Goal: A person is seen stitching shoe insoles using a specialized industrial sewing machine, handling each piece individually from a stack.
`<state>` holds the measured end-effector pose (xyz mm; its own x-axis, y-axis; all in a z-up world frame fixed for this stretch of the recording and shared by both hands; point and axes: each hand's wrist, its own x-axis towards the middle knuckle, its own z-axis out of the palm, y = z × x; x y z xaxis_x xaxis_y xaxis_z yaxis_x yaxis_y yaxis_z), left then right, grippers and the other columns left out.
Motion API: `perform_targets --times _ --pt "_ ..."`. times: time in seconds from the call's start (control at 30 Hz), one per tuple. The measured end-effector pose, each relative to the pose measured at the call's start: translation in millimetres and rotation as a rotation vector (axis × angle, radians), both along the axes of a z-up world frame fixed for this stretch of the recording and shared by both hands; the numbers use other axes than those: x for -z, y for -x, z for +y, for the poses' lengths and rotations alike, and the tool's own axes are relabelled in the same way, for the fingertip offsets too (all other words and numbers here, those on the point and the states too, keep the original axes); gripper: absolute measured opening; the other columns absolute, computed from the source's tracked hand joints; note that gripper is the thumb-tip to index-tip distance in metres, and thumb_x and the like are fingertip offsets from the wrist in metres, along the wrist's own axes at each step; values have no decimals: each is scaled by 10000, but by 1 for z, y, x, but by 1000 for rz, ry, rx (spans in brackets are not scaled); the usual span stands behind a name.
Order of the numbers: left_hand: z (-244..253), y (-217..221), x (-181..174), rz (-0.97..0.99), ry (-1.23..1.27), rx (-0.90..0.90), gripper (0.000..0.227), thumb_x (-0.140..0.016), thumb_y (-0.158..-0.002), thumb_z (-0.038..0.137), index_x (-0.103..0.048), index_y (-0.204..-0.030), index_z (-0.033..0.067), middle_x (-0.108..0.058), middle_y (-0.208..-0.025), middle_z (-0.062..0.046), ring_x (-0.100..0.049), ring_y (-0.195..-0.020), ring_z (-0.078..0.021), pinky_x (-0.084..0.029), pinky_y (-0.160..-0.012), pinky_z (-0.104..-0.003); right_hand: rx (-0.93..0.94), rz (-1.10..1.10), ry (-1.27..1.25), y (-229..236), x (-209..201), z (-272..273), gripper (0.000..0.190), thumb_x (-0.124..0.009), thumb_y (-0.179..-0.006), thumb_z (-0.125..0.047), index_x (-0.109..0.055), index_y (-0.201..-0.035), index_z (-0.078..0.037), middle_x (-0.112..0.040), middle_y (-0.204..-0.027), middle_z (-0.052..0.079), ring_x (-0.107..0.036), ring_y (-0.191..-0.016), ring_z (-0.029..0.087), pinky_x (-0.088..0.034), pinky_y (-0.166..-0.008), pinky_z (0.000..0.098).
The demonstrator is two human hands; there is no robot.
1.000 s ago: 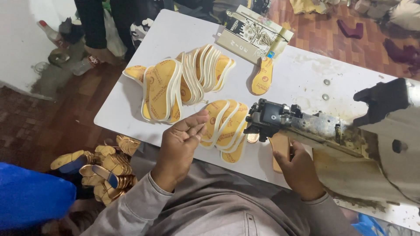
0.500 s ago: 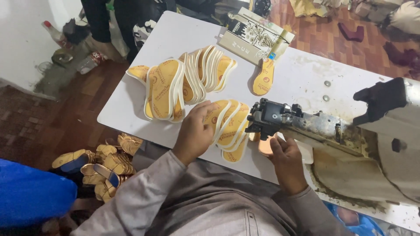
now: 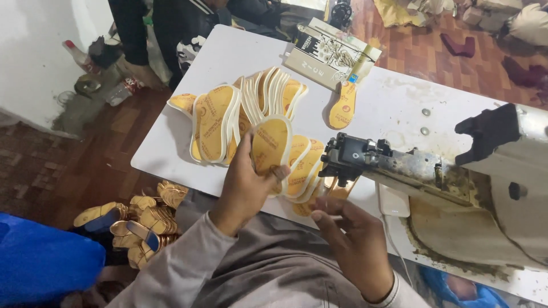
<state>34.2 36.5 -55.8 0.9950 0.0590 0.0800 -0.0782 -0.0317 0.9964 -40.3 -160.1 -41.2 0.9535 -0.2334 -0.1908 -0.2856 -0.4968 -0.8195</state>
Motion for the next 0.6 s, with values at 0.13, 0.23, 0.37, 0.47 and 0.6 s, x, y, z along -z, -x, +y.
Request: perform_targets --times 0.13,0.23,0.37,0.47,0.6 --pt "-11 49 -50 -44 21 186 951 -716 -875 191 -114 -1591 22 -277 -1647 -199 -381 -1480 -272 -394 -1161 -355 -150 -153 -512 -7 -30 14 299 -733 -874 -174 -733 -1108 12 -810 -979 124 -744 -889 160 -645 -777 303" --pt "-1 61 -76 -33 377 407 959 -648 -905 54 -6 -1617 48 -268 -1622 -224 -407 -1447 -315 -433 -1145 -425 -174 -256 -464 -11 -52 10 171 -738 -890 -129 -756 -921 38 -796 -766 127 -737 -672 157 -645 -625 284" --pt "3 51 -89 25 439 363 573 -698 -910 271 -561 -1381 -27 -734 -1213 -152 -726 -1066 -233 -660 -881 -370 -192 -275 -590 -14 -52 -7 171 -711 -940 -111 -727 -953 58 -693 -749 94 -585 -682 125 -514 -611 253" --pt "1 45 -84 22 340 392 387 -701 -918 239 -639 -1206 -12 -755 -1071 -115 -745 -959 -201 -670 -808 -336 -203 -106 -1185 -14 -50 -7 371 -560 -1032 -191 -654 -1225 112 -753 -1145 256 -740 -960 334 -625 -759 463" --pt "-11 51 -90 -36 286 400 410 -677 -918 289 -581 -1185 -7 -731 -960 -112 -718 -823 -165 -628 -670 -288 -235 14 -1348 -3 -9 -24 317 -689 -976 -243 -688 -1047 66 -755 -1026 266 -752 -866 354 -636 -731 531"
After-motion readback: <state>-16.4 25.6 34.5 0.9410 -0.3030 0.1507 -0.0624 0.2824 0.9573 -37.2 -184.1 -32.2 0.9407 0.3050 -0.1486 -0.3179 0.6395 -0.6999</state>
